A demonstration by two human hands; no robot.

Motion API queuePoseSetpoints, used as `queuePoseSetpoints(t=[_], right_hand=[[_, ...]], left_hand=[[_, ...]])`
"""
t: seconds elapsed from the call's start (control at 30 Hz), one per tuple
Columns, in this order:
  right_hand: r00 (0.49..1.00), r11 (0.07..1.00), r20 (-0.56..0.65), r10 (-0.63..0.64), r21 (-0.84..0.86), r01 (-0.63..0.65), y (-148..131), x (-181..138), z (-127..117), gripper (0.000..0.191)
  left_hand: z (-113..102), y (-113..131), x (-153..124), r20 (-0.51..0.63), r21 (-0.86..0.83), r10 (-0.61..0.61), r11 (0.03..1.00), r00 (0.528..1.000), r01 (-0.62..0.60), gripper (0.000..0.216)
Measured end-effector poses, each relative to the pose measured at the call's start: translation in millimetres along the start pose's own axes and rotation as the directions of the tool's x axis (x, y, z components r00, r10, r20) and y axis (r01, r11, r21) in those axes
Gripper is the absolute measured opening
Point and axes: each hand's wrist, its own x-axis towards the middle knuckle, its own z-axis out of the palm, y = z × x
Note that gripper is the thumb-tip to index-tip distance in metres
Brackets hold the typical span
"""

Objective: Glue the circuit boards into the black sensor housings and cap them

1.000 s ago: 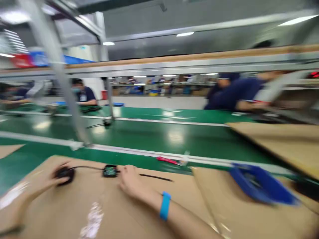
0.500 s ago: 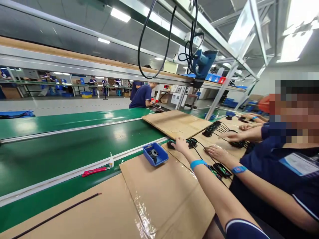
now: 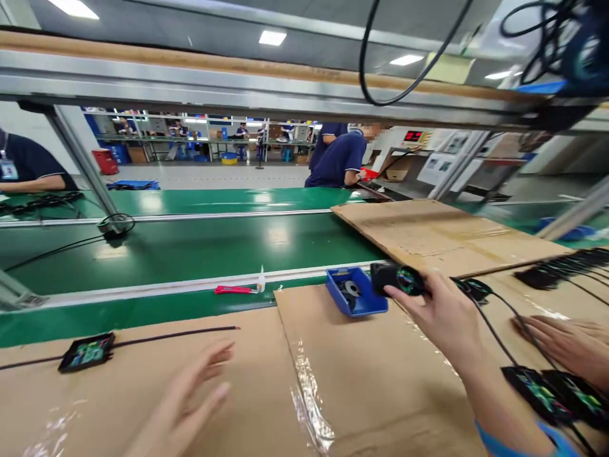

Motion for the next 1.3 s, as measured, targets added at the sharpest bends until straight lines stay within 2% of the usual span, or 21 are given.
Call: queuePoseSetpoints(t=[0.03,0.1,0.17,0.2,0.23,0.3,0.37,0.4,0.47,0.57,0.6,0.67,0.73,0.8,0.87,0.93,1.0,1.07,1.1,1.2,1.3], right_hand=[[0.993,0.987,0.006,-0.118,0.108,0.117,-25.0,-14.1,-5.3,0.063],[0.944,0.908,0.119,-0.307,0.332,0.254,-78.9,-43.4,-8.5,0.05],[0.856,0.804,0.259,-0.448,0.534,0.26,-126.8,-69.3,-1.4,0.039],[0.822,0.762,0.291,-0.489,0.6,0.241,-144.4,-79.9,4.7,0.036],[0.789,0.728,0.314,-0.527,0.645,0.23,-156.3,-89.2,11.3,0.04],[0.743,0.714,0.351,-0.57,0.659,0.237,-162.3,-105.8,22.9,0.061],[0.709,0.768,0.421,-0.566,0.582,0.267,-148.7,-124.2,29.5,0.083],[0.701,0.807,0.466,-0.54,0.523,0.274,-137.7,-134.9,30.8,0.087],[0.689,0.858,0.534,-0.489,0.435,0.272,-114.8,-157.2,30.1,0.078],[0.666,0.879,0.598,-0.447,0.433,0.201,-93.3,-177.9,22.1,0.03],[0.668,0.881,0.604,-0.434,0.439,0.176,-91.0,-177.6,18.7,0.021],[0.696,0.88,0.576,-0.429,0.441,0.178,-91.8,-165.3,13.8,0.024],[0.756,0.882,0.496,-0.428,0.411,0.23,-96.6,-142.3,15.5,0.027],[0.801,0.889,0.431,-0.416,0.38,0.257,-103.4,-118.4,26.0,0.031],[0.813,0.894,0.443,-0.378,0.404,0.196,-111.6,-101.3,43.3,0.033],[0.767,0.867,0.514,-0.383,0.487,0.107,-120.5,-92.1,63.1,0.032],[0.702,0.826,0.574,-0.421,0.563,0.035,-128.4,-86.4,82.8,0.026],[0.68,0.807,0.601,-0.42,0.59,-0.024,-133.8,-78.5,102.9,0.022],[0.696,0.807,0.605,-0.387,0.588,-0.062,-135.8,-72.8,113.8,0.025],[0.788,0.81,0.577,-0.218,0.557,-0.184,-142.7,-51.2,150.6,0.04],[0.819,0.769,0.56,-0.127,0.577,-0.275,-155.8,-32.6,184.9,0.044]], left_hand=[[23.8,3.5,2.7,0.09,0.001,0.006,1.0,0.996,-0.006,0.063],[66.3,8.6,12.5,0.234,-0.162,0.08,0.986,0.969,-0.043,0.077],[91.9,8.3,21.6,0.272,-0.332,0.13,0.943,0.954,-0.034,0.083],[96.5,6.0,24.5,0.233,-0.391,0.126,0.92,0.964,-0.026,0.079],[95.8,2.8,26.2,0.178,-0.433,0.105,0.901,0.978,-0.018,0.075],[81.9,-5.0,26.8,0.06,-0.466,0.034,0.885,0.998,-0.002,0.065],[59.5,-12.7,25.7,-0.011,-0.458,-0.023,0.889,1.0,0.015,0.062],[48.1,-15.9,25.3,-0.03,-0.448,-0.042,0.893,0.999,0.024,0.062],[28.5,-20.6,25.1,-0.06,-0.421,-0.064,0.906,0.996,0.033,0.063],[9.6,-22.9,26.5,-0.071,-0.333,-0.049,0.943,0.996,0.022,0.063],[5.2,-22.5,26.9,-0.06,-0.289,-0.034,0.957,0.998,0.015,0.061],[-2.3,-20.6,27.1,-0.033,-0.196,-0.012,0.981,0.999,0.005,0.055],[-8.5,-18.4,25.9,0.0,-0.106,-0.008,0.994,1.0,0.007,0.051],[-12.6,-17.4,23.3,0.047,-0.066,-0.067,0.995,0.997,0.07,0.05],[-13.9,-17.9,20.4,0.139,-0.112,-0.18,0.974,0.974,0.196,0.053],[-13.0,-19.8,18.1,0.249,-0.203,-0.262,0.927,0.932,0.315,0.058],[-12.1,-22.7,17.3,0.333,-0.295,-0.287,0.873,0.898,0.388,0.06],[-12.4,-25.7,17.6,0.362,-0.376,-0.295,0.822,0.884,0.428,0.061],[-13.1,-27.0,18.0,0.366,-0.409,-0.296,0.8,0.882,0.439,0.062],[-16.4,-28.8,18.7,0.375,-0.455,-0.267,0.782,0.888,0.427,0.062],[-18.9,-27.6,17.3,0.397,-0.466,-0.218,0.789,0.892,0.4,0.06]])
